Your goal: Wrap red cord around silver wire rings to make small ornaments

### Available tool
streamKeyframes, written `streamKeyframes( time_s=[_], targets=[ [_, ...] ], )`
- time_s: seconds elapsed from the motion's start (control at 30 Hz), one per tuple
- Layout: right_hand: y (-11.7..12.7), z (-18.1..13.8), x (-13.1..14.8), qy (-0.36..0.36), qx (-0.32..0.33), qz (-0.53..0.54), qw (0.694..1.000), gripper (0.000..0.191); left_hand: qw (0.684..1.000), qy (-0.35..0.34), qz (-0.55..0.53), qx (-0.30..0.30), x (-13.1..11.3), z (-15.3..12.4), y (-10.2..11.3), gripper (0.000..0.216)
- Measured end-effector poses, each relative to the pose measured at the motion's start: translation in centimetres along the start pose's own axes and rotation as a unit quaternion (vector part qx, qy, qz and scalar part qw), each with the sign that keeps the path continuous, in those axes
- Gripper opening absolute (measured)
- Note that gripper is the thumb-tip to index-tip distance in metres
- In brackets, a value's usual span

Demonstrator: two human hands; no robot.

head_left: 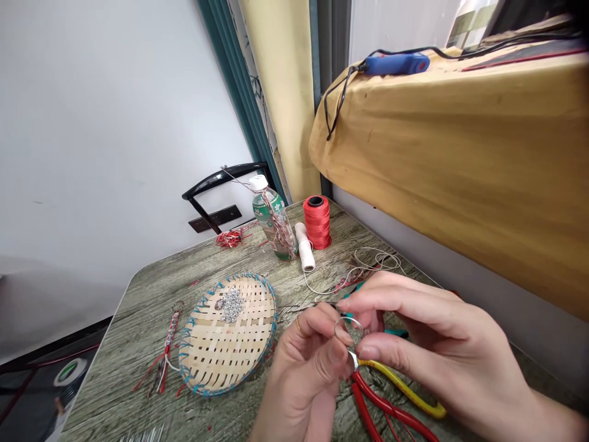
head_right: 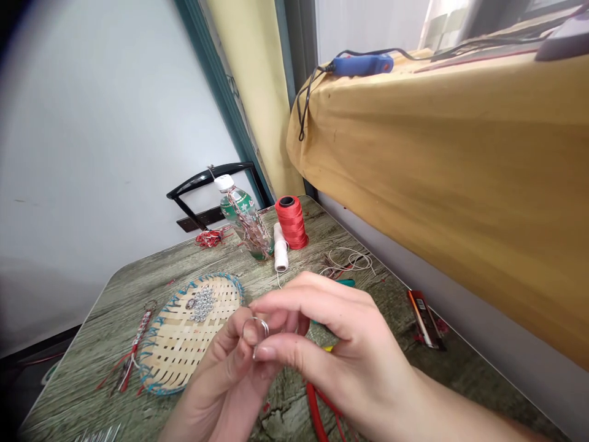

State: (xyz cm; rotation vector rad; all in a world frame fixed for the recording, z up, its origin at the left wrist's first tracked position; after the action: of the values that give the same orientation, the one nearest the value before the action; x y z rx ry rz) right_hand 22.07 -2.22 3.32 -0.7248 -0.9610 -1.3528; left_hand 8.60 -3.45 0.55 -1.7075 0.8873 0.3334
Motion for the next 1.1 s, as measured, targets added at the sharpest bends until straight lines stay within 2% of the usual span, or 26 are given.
streamKeyframes(
  time_s=[0.1,0.2,0.27,0.37,0.43,0.5,0.53,0.57,0.6,0.67,0.73,0.9,1.0,1.1],
  targets=[
    [0.1,0.3,0.2,-0.007,0.009,0.005,1.0,0.023,1.0,0.023,-0.018,-0.007,0.1,0.0,-0.1,0.013],
    [0.1,0.5,0.0,-0.048,0.012,0.016,0.999,0.015,0.999,0.036,-0.021,0.008,0.0,0.0,-0.3,0.009],
    [0.0,0.6,0.0,-0.066,0.022,0.018,0.997,0.013,0.999,0.033,-0.005,0.018,-0.3,0.0,-0.3,0.008],
    [0.1,0.7,0.0,-0.056,0.027,0.004,0.998,0.01,0.999,0.015,0.03,0.001,-0.7,0.0,-0.1,0.007],
    [0.5,1.0,-0.1,-0.05,0.018,-0.022,0.998,0.009,0.999,0.008,0.046,-0.014,-0.9,0.1,0.1,0.007],
    [1.1,1.4,-0.6,-0.047,0.037,-0.103,0.993,0.01,0.999,0.005,0.049,-0.018,-1.3,0.2,0.1,0.007],
    [1.3,1.6,-1.0,-0.044,0.062,-0.179,0.981,0.011,0.999,0.006,0.048,-0.02,-1.5,0.2,0.1,0.007],
    [1.4,1.7,-1.5,-0.038,0.101,-0.278,0.955,0.013,0.999,0.007,0.045,-0.021,-1.6,0.2,0.1,0.007],
    [1.5,1.8,-2.2,-0.032,0.141,-0.387,0.911,0.015,0.999,0.008,0.041,-0.021,-1.8,0.2,0.1,0.007],
    [1.4,1.6,-3.8,-0.033,0.223,-0.564,0.794,0.014,0.999,0.006,0.034,-0.022,-2.2,0.2,0.0,0.007],
    [1.0,1.2,-5.3,-0.04,0.259,-0.609,0.748,0.013,0.999,0.001,0.031,-0.02,-2.5,0.1,-0.1,0.007],
    [-0.1,0.1,-7.9,-0.036,0.296,-0.631,0.717,0.023,0.999,-0.034,0.022,-0.017,-2.9,0.2,0.0,0.006],
    [0.0,0.1,-8.3,-0.03,0.295,-0.64,0.708,0.026,0.998,-0.054,0.024,-0.023,-3.0,0.3,0.0,0.014],
    [0.4,0.3,-8.2,-0.022,0.289,-0.643,0.709,0.034,0.996,-0.067,0.046,-0.035,-3.3,0.2,0.1,0.008]
  ],
)
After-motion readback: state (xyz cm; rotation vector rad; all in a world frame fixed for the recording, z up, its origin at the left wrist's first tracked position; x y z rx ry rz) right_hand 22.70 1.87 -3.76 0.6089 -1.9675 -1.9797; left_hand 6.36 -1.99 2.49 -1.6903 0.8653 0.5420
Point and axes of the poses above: each hand's wrist, its own z-axis towards the middle knuckle, its own y-axis out of the back of the hand, x = y × z, the point moved 2 cm from there along z, towards the middle knuckle, and after that the axes turned 8 degrees about -x, right-handed, at the moved point
